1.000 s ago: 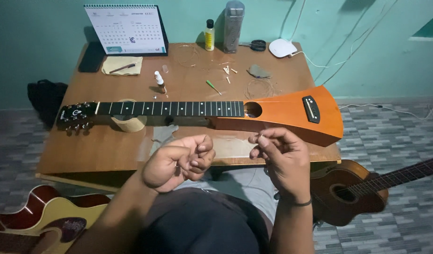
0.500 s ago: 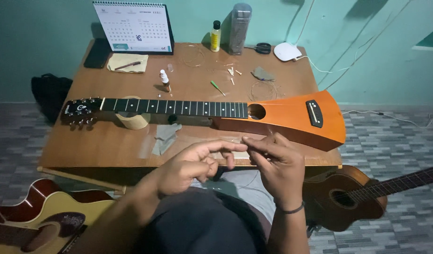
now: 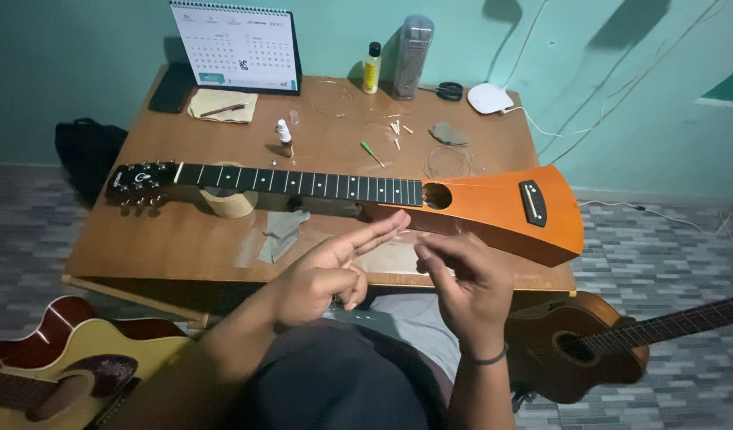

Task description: The person threads a new guitar string through the tuning peg at the headstock and winds it around the post. They then move to the bridge to secure the string end into the bridge pin.

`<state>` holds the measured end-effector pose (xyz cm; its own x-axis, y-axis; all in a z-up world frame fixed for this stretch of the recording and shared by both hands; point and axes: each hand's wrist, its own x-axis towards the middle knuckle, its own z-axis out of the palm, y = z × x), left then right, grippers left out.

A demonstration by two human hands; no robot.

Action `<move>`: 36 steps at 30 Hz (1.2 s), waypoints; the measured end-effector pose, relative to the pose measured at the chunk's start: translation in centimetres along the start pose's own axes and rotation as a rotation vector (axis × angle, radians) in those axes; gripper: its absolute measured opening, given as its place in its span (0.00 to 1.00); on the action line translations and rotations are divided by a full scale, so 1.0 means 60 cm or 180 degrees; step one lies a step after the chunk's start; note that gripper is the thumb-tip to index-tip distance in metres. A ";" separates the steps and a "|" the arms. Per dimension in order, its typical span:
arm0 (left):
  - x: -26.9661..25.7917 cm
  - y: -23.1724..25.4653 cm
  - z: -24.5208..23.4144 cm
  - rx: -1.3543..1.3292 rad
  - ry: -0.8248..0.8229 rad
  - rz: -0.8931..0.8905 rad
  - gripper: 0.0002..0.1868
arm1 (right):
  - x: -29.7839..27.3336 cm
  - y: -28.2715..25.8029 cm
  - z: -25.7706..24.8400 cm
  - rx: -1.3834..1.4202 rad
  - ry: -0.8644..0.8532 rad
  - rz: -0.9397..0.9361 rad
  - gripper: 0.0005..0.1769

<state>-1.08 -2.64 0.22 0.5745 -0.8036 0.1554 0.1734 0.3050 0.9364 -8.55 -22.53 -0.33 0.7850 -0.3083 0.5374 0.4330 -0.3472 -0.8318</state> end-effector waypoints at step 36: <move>0.007 -0.008 0.016 -0.0807 0.0058 -0.0126 0.45 | 0.009 0.015 0.001 0.0106 0.0398 -0.0171 0.09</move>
